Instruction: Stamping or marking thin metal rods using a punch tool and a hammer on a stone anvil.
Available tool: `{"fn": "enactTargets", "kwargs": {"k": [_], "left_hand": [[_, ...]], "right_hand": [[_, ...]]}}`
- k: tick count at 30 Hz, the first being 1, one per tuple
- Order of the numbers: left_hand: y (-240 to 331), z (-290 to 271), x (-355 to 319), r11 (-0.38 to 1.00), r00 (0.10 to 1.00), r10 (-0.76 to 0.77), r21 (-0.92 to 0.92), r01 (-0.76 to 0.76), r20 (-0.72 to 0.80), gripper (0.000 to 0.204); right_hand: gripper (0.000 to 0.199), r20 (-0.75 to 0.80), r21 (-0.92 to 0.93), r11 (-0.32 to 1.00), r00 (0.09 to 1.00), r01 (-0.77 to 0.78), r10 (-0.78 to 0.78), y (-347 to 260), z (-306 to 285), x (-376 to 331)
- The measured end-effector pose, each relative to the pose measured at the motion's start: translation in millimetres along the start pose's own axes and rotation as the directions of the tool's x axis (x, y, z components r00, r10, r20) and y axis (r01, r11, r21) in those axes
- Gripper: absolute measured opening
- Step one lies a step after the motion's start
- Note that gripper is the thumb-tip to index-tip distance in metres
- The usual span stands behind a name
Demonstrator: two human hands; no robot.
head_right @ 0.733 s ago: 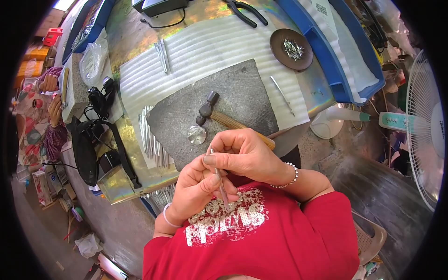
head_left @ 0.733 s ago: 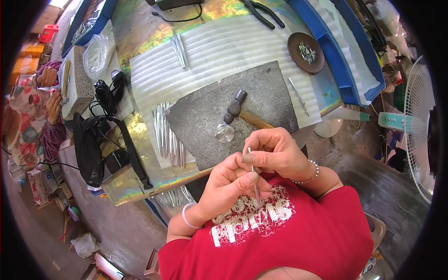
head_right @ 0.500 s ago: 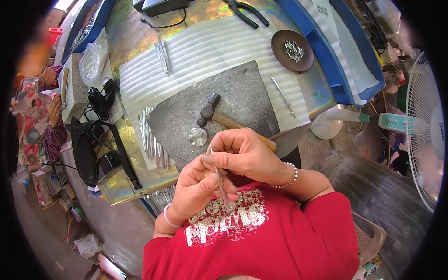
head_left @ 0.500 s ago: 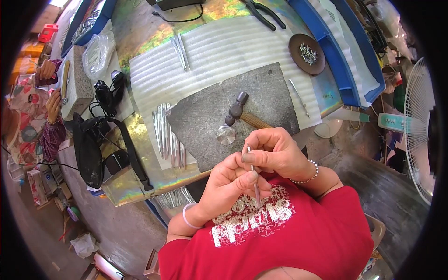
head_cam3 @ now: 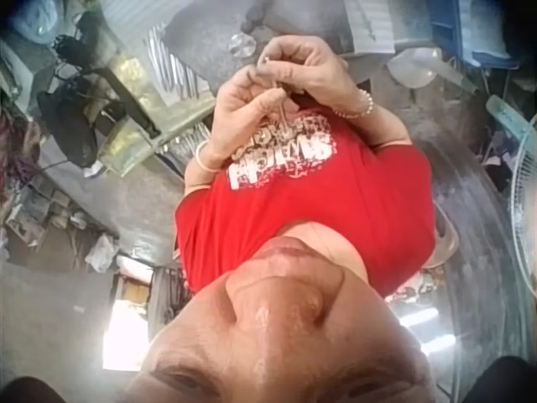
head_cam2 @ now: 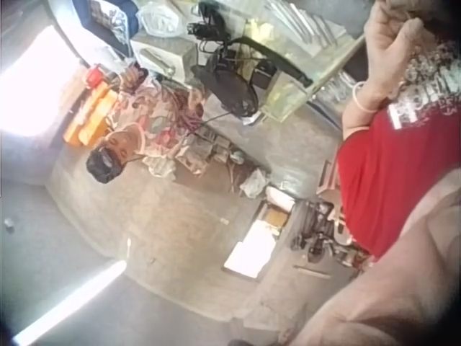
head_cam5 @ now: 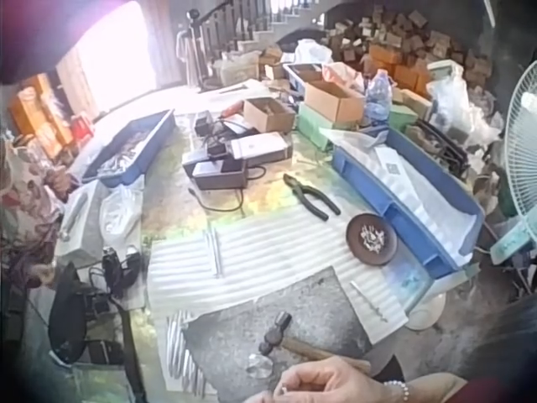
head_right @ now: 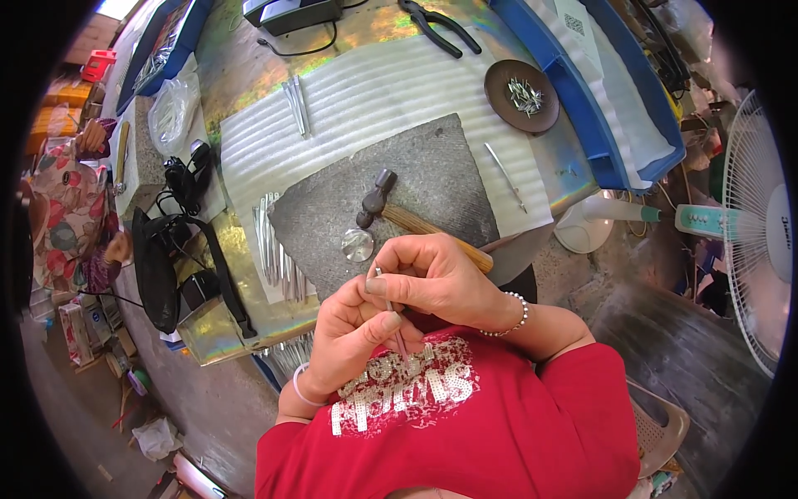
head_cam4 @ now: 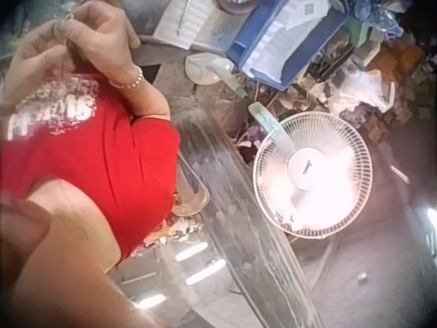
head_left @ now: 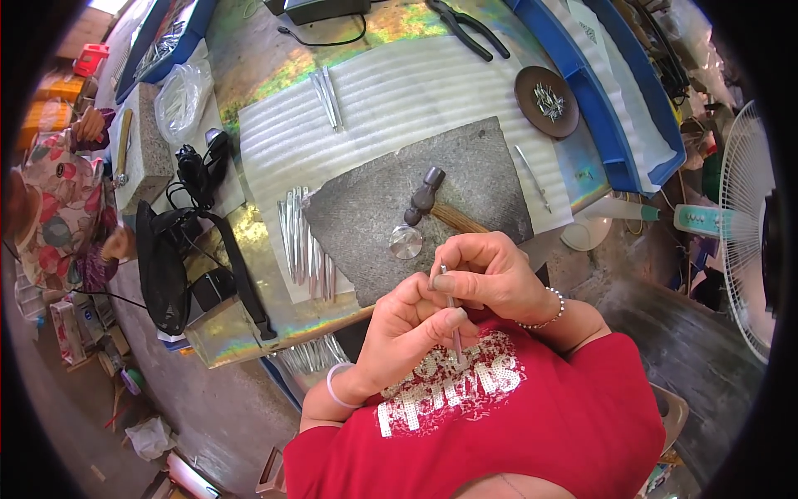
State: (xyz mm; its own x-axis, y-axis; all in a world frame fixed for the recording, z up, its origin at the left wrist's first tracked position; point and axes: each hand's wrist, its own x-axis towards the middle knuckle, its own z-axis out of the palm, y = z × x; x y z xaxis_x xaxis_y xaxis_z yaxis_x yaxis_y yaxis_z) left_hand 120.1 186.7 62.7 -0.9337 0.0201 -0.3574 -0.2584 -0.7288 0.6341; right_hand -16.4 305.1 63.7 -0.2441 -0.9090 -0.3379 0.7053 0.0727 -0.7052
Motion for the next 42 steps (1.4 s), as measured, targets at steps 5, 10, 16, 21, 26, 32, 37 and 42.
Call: {"fn": "enactTargets", "kwargs": {"k": [5, 10, 16, 21, 26, 32, 37, 42], "left_hand": [[2, 5, 0, 1.0, 0.999, -0.012, -0.011, 0.011, -0.034, 0.013], [4, -2, 1, 1.0, 0.999, 0.017, 0.002, -0.017, -0.041, 0.015], [17, -11, -9, 0.909, 0.968, 0.119, -0.368, -0.196, -0.222, 0.023], [32, -17, -4, 0.914, 0.903, 0.338, -0.138, -0.382, -0.265, 0.02], [90, -41, 30, 0.821, 0.788, 0.536, 0.405, -0.402, -0.304, 0.02], [161, -101, 123, 0.586, 0.748, 0.567, 0.807, -0.072, -0.345, 0.022], [166, -177, 185, 0.345, 0.686, 0.65, 0.931, 0.116, -0.327, 0.028], [164, -188, 196, 0.187, 0.693, 0.651, 0.95, 0.248, -0.309, 0.03]], "right_hand": [[0.013, -0.021, 0.021, 1.0, 1.0, 0.002, -0.002, -1, 1, -1], [0.012, -0.063, -0.024, 0.998, 0.996, 0.065, -0.066, -2, -2, 1], [0.009, -0.155, 0.0, 0.967, 0.956, 0.253, -0.25, -3, -4, 0], [0.023, 0.034, -0.114, 0.976, 0.983, 0.186, -0.183, -2, 4, -3], [0.033, -0.028, -0.331, 0.921, 0.974, 0.205, -0.227, -3, -15, -10], [0.016, -0.137, -0.409, 0.896, 0.959, 0.172, -0.247, -18, -34, -46], [0.018, -0.066, -0.665, 0.721, 0.947, 0.193, -0.314, -24, -36, -62], [0.016, 0.055, -0.754, 0.578, 0.907, 0.311, -0.417, -24, -50, -71]]}}
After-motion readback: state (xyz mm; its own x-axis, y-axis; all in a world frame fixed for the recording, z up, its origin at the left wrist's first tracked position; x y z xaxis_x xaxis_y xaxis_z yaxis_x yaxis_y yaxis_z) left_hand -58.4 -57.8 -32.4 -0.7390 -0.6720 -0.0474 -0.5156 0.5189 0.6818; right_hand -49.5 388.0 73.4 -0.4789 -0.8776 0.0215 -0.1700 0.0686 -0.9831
